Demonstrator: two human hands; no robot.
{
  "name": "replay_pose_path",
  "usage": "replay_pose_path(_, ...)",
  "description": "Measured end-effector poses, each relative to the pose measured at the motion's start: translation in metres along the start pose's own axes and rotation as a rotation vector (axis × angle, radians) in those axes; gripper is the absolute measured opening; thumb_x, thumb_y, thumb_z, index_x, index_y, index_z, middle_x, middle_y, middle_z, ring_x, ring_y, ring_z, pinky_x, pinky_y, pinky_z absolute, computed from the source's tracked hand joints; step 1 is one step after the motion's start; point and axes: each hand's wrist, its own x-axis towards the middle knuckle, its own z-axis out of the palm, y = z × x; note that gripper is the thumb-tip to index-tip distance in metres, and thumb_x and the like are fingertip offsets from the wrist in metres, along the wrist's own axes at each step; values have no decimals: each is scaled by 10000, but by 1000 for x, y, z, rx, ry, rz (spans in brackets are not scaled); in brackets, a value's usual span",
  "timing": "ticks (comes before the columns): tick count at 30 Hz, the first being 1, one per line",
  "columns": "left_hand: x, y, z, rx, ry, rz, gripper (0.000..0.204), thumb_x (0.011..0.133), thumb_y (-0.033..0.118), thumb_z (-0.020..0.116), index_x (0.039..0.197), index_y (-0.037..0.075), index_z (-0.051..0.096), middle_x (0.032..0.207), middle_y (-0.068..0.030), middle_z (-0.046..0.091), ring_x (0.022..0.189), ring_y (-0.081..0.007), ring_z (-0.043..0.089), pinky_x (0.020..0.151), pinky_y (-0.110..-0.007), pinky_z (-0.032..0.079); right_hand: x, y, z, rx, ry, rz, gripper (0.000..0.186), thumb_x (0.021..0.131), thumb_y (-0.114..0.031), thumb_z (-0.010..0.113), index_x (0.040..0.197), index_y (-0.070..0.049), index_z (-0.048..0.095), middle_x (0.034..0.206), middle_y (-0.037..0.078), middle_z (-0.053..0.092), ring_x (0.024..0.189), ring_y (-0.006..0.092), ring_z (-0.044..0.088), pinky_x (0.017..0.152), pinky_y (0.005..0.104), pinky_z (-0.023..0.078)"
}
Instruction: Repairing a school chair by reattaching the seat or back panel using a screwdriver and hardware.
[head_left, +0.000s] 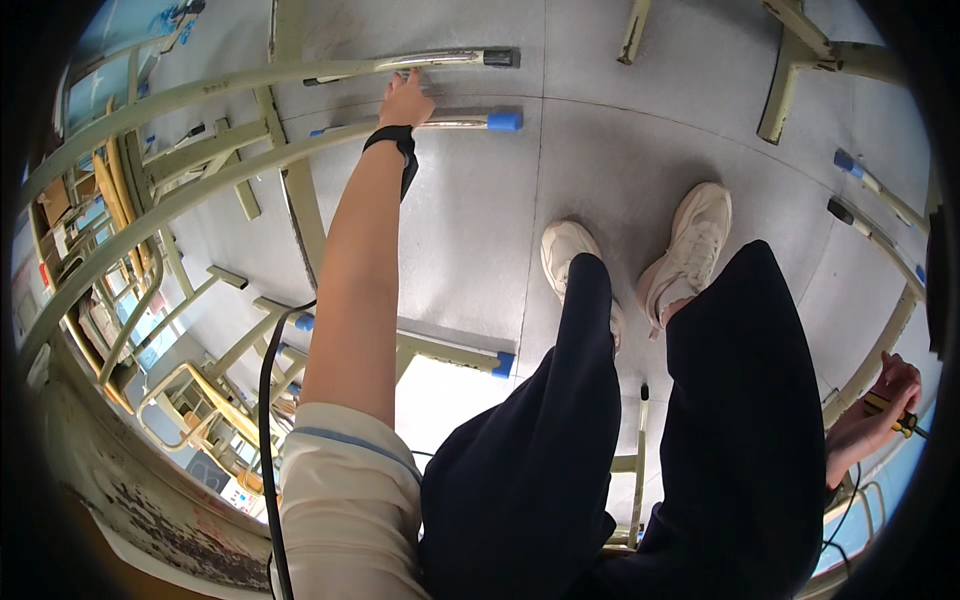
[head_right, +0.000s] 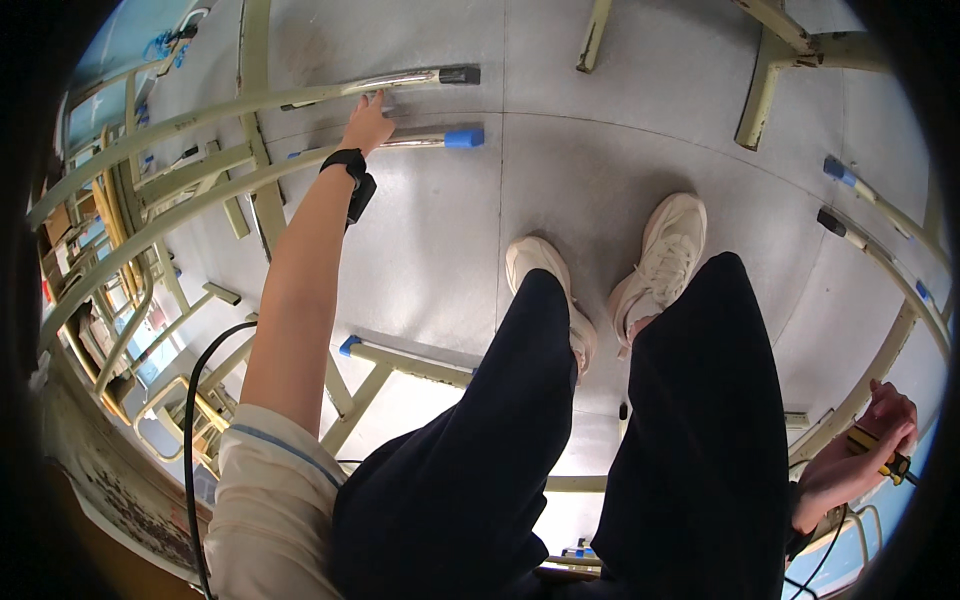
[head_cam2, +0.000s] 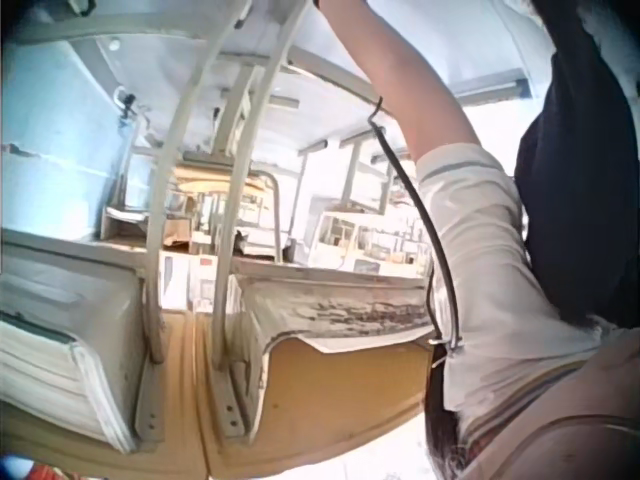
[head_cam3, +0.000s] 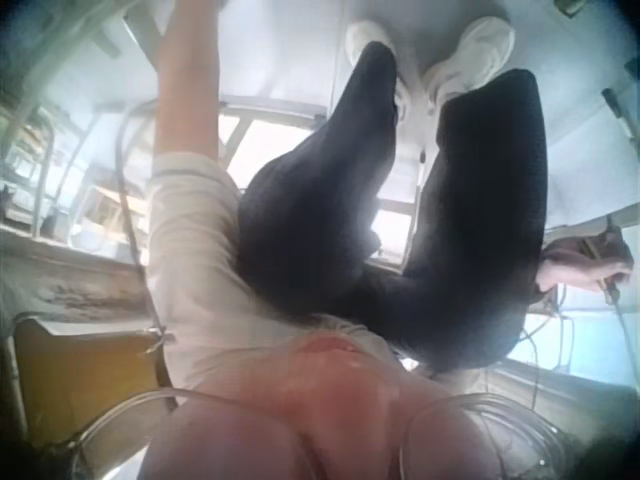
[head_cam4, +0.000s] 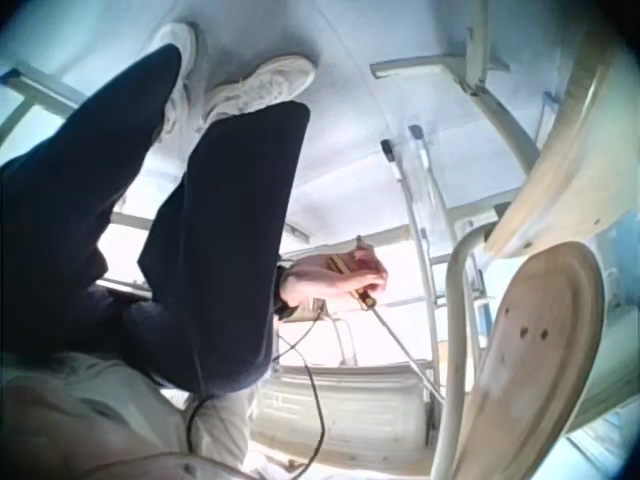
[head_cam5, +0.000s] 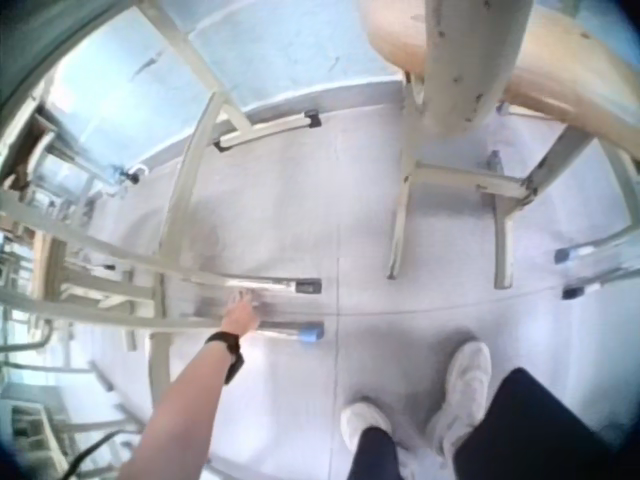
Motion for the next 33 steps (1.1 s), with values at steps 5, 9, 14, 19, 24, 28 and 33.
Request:
replay_pose_path(5,16,6,13,-68,19,-8,686,746,205,512,1390,148,281,1429,-212,222,1300,-382,259,1018,-444,319,0,1,-11,-72,2,-36,217,954,-280,406,938,-73,468,869,39,486,942,169,495,953,331,335)
replay_pose_path(9,20,-16,12,-64,28,-3,691,740,205,506,1390,141,279,1427,-217,225,1296,-389,267,1032,-430,305,-8,10,14,-148,98,-17,262,964,-283,359,951,-40,457,784,61,457,850,186,488,939,363,344)
replay_pose_path(14,10,4,0,-179,-128,-116,427,737,209,495,1086,-19,590,1303,-247,410,1161,-375,444,968,-391,384,-9,3,20,-155,151,-10,280,964,-277,361,1013,-23,469,801,77,473,859,195,491,938,356,342)
replay_pose_path(19,-2,4,11,-116,78,-110,343,735,199,513,922,-59,638,1081,-256,561,1071,-362,504,913,-398,422,-11,5,20,-150,40,-40,290,962,-278,373,1039,-17,474,798,79,475,862,200,495,918,359,352)
replay_pose_path(24,0,-7,11,-76,34,-69,335,731,160,539,951,-84,606,1013,-259,577,1024,-368,521,886,-407,437,-9,20,24,-176,56,12,311,956,-300,402,1040,-12,485,786,75,476,839,186,500,893,352,369)
replay_pose_path(28,13,-25,20,-109,143,-13,350,740,127,546,1036,-59,542,1042,-235,569,1016,-380,523,877,-428,438,-10,9,21,-169,65,5,307,955,-297,410,1034,-11,488,789,78,476,821,180,495,872,347,383)
replay_pose_path(33,7,-8,16,-99,111,-217,335,755,153,560,1056,7,538,1098,-207,558,1045,-365,516,867,-469,434,-10,12,20,-150,16,32,284,960,-275,401,1030,-12,485,798,78,479,791,170,472,851,342,394)
